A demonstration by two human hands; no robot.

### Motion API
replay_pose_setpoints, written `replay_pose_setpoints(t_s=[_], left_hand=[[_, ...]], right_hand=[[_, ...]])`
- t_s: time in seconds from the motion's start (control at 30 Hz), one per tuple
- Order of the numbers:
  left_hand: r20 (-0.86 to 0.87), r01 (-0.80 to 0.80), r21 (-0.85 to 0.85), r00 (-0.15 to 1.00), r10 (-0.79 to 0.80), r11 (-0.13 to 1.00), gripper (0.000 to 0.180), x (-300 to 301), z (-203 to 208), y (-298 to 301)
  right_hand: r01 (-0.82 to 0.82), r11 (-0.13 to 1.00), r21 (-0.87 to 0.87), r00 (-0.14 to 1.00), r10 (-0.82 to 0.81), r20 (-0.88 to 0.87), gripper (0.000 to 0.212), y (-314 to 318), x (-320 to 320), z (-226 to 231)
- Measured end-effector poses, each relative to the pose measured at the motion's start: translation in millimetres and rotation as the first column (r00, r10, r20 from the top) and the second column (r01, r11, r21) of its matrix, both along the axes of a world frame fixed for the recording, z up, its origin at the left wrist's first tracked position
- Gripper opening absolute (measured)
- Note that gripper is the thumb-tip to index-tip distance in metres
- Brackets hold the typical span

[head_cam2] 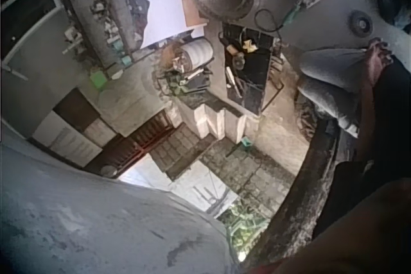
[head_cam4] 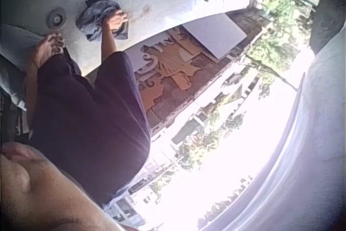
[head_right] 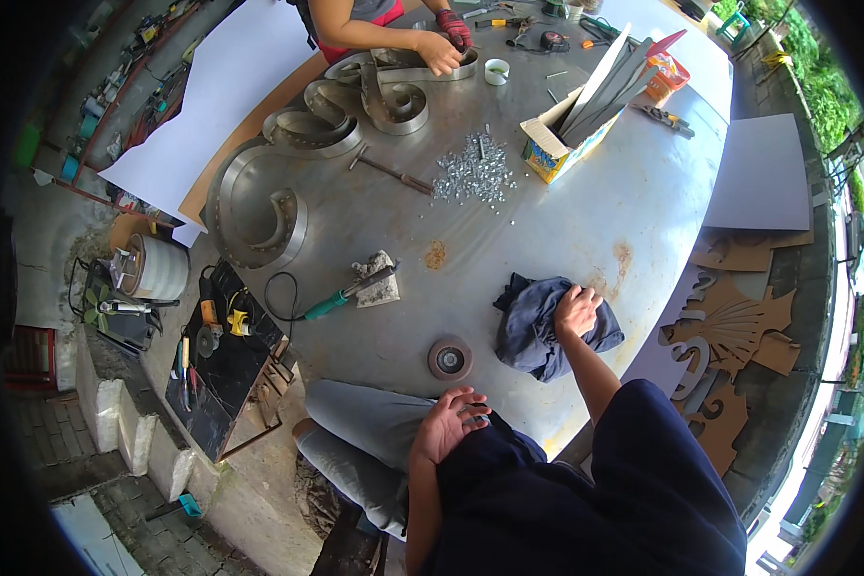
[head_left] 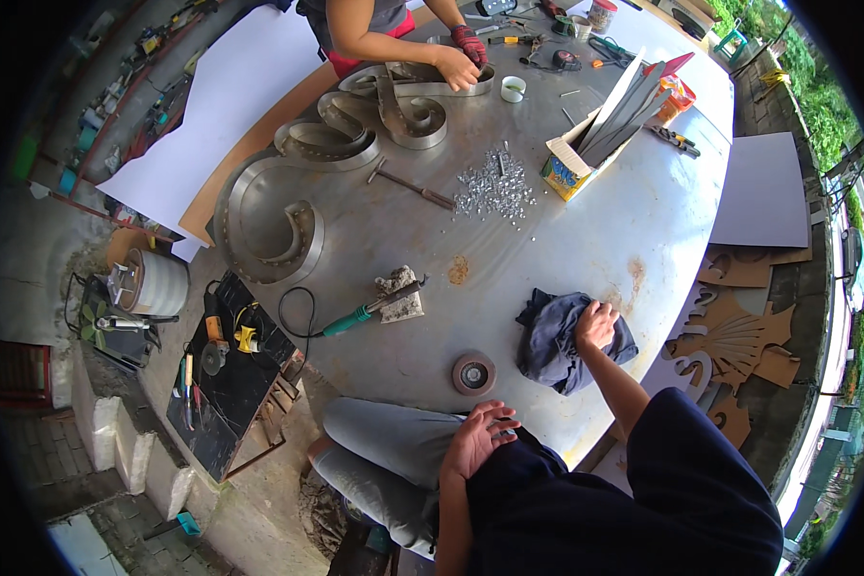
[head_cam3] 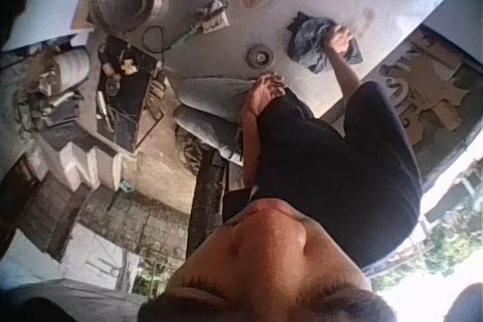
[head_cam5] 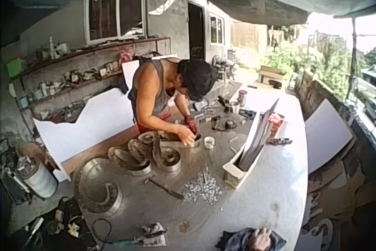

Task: Assembling and soldering components of a metal sign at a workshop table.

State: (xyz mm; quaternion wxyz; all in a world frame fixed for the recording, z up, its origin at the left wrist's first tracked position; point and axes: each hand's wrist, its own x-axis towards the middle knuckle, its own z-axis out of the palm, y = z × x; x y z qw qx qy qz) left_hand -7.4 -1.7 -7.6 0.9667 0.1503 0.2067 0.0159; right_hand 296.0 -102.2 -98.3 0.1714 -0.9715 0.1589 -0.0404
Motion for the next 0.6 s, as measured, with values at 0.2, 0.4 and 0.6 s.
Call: replay_pose_setpoints(t_s=[0.2, 0.4, 0.6], left_hand=[[-0.019, 0.014, -0.006, 1.000, -0.015, 1.000, 0.051, 0.6, 3.3, 0.8], [-0.012, 0.008, -0.015, 1.000, -0.008, 1.000, 0.047, -1.6, 0.1, -3.3], [-0.023, 0.005, -0.007, 1.000, -0.006, 1.000, 0.046, -2.7, 0.6, -3.0]], right_hand=[[-0.023, 1.000, 0.020, 1.000, 0.022, 0.019, 0.032, 1.1, -1.1, 1.4], [-0.031, 0.999, 0.020, 0.999, 0.031, 0.029, 0.031, -3.8, -2.2, 2.0], [-0.026, 0.999, 0.035, 1.000, 0.026, 0.013, 0.031, -3.2, -2.3, 2.7]])
